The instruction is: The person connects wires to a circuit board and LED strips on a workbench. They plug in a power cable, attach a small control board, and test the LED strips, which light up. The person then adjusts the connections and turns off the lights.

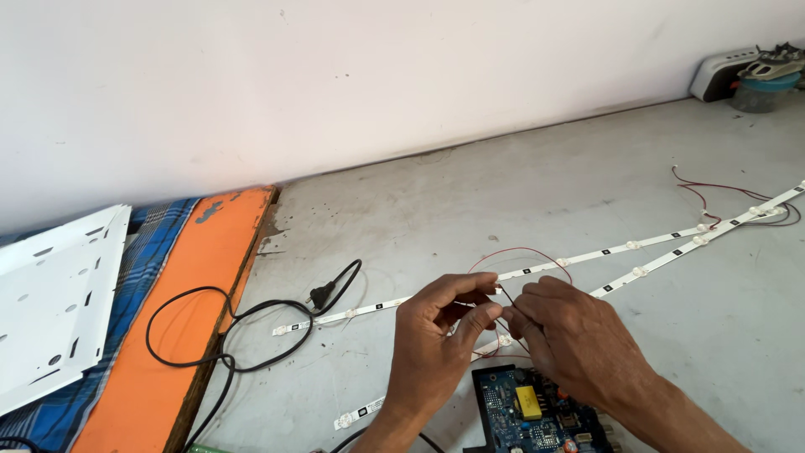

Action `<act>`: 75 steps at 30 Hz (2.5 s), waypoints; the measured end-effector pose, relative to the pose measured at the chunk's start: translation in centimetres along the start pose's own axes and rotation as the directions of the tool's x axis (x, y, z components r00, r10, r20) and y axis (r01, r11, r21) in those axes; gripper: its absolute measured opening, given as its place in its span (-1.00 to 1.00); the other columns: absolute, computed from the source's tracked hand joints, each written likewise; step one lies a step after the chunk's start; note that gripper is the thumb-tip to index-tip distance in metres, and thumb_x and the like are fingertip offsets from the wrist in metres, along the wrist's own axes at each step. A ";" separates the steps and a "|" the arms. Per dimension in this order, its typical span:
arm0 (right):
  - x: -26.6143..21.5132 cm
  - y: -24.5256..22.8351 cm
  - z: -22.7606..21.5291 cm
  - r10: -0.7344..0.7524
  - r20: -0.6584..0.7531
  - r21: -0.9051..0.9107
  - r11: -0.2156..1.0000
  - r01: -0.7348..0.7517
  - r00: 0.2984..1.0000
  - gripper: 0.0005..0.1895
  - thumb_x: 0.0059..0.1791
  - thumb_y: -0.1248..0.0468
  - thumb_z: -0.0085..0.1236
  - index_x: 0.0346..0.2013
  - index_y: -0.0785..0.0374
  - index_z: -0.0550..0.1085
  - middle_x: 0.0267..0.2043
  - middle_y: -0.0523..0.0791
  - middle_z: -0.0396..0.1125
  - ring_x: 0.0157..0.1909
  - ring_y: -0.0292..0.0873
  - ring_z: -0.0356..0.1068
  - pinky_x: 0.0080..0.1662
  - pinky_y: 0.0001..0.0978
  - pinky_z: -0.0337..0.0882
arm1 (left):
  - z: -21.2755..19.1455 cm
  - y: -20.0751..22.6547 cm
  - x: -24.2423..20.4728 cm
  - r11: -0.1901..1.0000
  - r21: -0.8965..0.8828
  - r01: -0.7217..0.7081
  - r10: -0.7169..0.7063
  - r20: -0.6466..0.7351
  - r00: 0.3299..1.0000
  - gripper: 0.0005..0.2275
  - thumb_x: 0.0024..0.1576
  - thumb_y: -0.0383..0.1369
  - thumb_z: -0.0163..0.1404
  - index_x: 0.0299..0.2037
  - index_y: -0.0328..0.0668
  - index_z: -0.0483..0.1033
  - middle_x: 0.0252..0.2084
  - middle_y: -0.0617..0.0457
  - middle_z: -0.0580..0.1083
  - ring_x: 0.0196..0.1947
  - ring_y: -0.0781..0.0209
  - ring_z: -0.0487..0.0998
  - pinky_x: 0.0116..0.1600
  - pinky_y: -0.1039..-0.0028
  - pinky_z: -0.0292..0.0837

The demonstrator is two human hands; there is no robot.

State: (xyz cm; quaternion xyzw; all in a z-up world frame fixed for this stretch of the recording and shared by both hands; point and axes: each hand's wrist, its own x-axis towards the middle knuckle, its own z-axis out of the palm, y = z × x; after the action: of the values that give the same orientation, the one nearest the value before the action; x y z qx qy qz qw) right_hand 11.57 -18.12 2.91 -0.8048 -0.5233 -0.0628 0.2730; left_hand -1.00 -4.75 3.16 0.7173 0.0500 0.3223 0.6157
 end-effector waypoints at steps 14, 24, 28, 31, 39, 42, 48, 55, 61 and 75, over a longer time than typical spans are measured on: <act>-0.2 -1.1 0.2 0.038 0.068 -0.051 0.998 -0.034 0.997 -0.85 -0.03 0.22 0.08 -0.36 0.22 0.54 -0.45 -0.12 0.37 -0.37 -0.13 0.38 -0.33 -0.17 0.47 | -0.7 -1.4 -0.2 0.996 -0.042 -0.081 0.082 0.012 0.997 -0.92 0.16 -0.54 0.13 -0.18 -0.36 0.63 -0.22 -0.03 0.61 -0.30 0.34 0.66 -0.20 0.56 0.70; -0.4 -1.3 0.0 0.010 -0.118 0.133 0.991 0.006 0.993 -0.85 -0.16 0.24 0.31 -0.46 0.28 0.60 -0.48 -0.11 0.38 -0.36 -0.14 0.38 -0.31 -0.20 0.43 | -1.5 -1.6 0.3 0.922 -0.331 0.203 -0.267 -0.161 0.950 -0.87 0.02 -0.52 0.17 -0.32 -0.52 0.66 -0.50 -0.14 0.59 -0.57 0.24 0.59 -0.46 0.51 0.56; -0.3 -1.4 0.0 0.027 -0.153 0.163 0.987 -0.001 0.988 -0.83 -0.21 0.26 0.35 -0.40 0.29 0.62 -0.45 -0.13 0.38 -0.39 -0.15 0.37 -0.39 -0.21 0.42 | -2.2 -2.2 0.5 0.804 -0.502 0.317 -0.439 -0.143 0.887 -0.88 0.02 -0.54 0.14 -0.33 -0.55 0.63 -0.48 -0.19 0.59 -0.58 0.21 0.57 -0.46 0.50 0.52; -0.4 -1.5 0.0 0.028 -0.180 0.160 0.987 0.001 0.983 -0.84 -0.22 0.29 0.36 -0.38 0.26 0.64 -0.47 -0.14 0.37 -0.42 -0.17 0.35 -0.41 -0.22 0.41 | -2.6 -2.5 0.6 0.748 -0.557 0.361 -0.501 -0.117 0.857 -0.87 0.02 -0.53 0.12 -0.34 -0.56 0.61 -0.47 -0.19 0.58 -0.58 0.21 0.56 -0.46 0.52 0.51; -0.6 -1.5 0.0 -0.063 -0.220 0.076 0.994 0.082 0.974 -0.91 -0.22 0.33 0.36 -0.44 0.25 0.63 -0.51 -0.17 0.35 -0.40 -0.22 0.34 -0.40 -0.30 0.44 | -2.7 -2.3 0.6 0.712 -0.574 0.404 -0.543 -0.084 0.836 -0.84 0.04 -0.51 0.08 -0.31 -0.58 0.60 -0.47 -0.21 0.57 -0.58 0.20 0.56 -0.46 0.52 0.53; -0.5 -1.4 0.0 -0.063 -0.192 0.054 0.996 0.074 0.979 -0.90 -0.23 0.33 0.36 -0.43 0.23 0.65 -0.51 -0.18 0.35 -0.40 -0.24 0.35 -0.40 -0.32 0.46 | -2.7 -2.2 0.6 0.730 -0.549 0.407 -0.529 -0.077 0.845 -0.84 0.04 -0.51 0.07 -0.32 -0.58 0.60 -0.47 -0.20 0.57 -0.58 0.20 0.55 -0.45 0.52 0.55; -0.5 -1.4 0.0 -0.063 -0.157 0.038 0.997 0.069 0.986 -0.87 -0.23 0.29 0.38 -0.42 0.23 0.65 -0.45 -0.17 0.34 -0.40 -0.24 0.35 -0.40 -0.34 0.49 | -2.7 -2.3 0.6 0.722 -0.548 0.423 -0.534 -0.053 0.844 -0.83 0.05 -0.49 0.07 -0.32 -0.56 0.61 -0.47 -0.20 0.57 -0.59 0.20 0.56 -0.43 0.52 0.56; -0.5 -1.2 0.0 -0.067 -0.133 0.039 0.997 0.073 0.989 -0.88 -0.23 0.28 0.37 -0.44 0.24 0.65 -0.47 -0.17 0.34 -0.41 -0.23 0.35 -0.36 -0.33 0.50 | -2.7 -2.4 0.6 0.725 -0.544 0.422 -0.533 -0.055 0.845 -0.84 0.05 -0.50 0.06 -0.31 -0.57 0.60 -0.47 -0.19 0.57 -0.59 0.19 0.57 -0.42 0.51 0.58; -0.5 -1.4 0.0 -0.094 -0.150 0.053 0.993 0.103 0.984 -0.90 -0.22 0.31 0.35 -0.44 0.23 0.65 -0.51 -0.18 0.33 -0.37 -0.23 0.35 -0.35 -0.31 0.49 | -2.8 -2.7 0.5 0.757 -0.513 0.405 -0.508 -0.071 0.858 -0.81 0.06 -0.49 0.09 -0.27 -0.59 0.62 -0.45 -0.21 0.58 -0.56 0.17 0.59 -0.39 0.49 0.59; 4.6 10.8 -10.4 0.308 -0.625 0.589 0.790 0.174 0.717 -0.82 0.31 0.33 0.08 -0.07 0.42 0.54 -0.28 0.00 0.41 -0.36 -0.17 0.43 -0.31 -0.35 0.51 | -3.9 -3.3 0.9 0.682 0.703 0.201 -0.202 -0.084 0.976 -0.47 0.01 -0.37 0.21 0.25 -0.15 0.44 0.06 0.00 0.53 0.15 0.09 0.47 0.24 0.29 0.33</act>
State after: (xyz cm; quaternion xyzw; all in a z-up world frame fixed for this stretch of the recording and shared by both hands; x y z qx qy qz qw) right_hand 25.05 -22.92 9.46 -0.6081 -0.3415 -0.1766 0.6946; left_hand -1.25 -0.27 0.67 0.8884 0.2482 0.2086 0.3249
